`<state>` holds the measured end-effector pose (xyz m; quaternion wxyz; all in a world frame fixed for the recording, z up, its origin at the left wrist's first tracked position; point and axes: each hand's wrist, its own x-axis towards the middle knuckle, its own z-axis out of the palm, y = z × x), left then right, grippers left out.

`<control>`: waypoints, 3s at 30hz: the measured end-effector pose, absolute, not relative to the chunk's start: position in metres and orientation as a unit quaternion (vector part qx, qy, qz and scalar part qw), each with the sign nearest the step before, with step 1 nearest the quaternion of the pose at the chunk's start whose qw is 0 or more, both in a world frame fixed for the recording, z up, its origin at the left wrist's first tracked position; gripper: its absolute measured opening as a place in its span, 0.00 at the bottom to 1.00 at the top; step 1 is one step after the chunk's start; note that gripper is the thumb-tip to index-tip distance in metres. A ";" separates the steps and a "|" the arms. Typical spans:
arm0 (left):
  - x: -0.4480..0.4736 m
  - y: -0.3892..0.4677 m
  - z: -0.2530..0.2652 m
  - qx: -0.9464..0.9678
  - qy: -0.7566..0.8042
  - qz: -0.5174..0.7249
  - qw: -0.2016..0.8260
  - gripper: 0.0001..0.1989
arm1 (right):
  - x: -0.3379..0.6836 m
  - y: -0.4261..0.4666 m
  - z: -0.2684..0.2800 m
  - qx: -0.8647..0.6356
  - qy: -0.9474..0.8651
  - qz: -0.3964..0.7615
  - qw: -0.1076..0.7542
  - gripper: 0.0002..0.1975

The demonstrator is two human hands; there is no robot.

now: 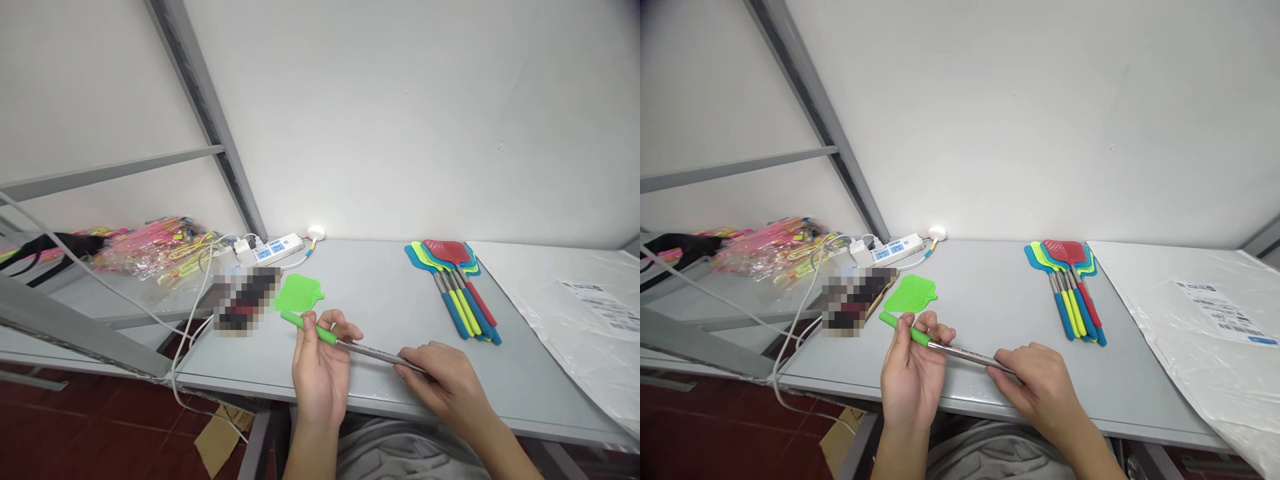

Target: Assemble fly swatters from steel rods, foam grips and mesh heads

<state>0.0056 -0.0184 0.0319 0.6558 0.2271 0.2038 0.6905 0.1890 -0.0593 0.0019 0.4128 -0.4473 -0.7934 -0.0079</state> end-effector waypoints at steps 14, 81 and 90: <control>0.049 -0.034 0.018 0.336 0.165 0.581 0.723 0.14 | 0.191 -0.058 0.002 -0.460 -0.772 0.006 0.438 0.08; -0.080 -0.021 0.056 0.675 0.492 0.420 0.354 0.12 | 0.118 0.024 0.013 -0.554 -0.784 0.155 0.232 0.44; -0.031 -0.021 0.041 0.746 0.414 0.343 0.392 0.12 | 0.200 -0.049 0.023 -0.589 -0.369 0.331 0.639 0.13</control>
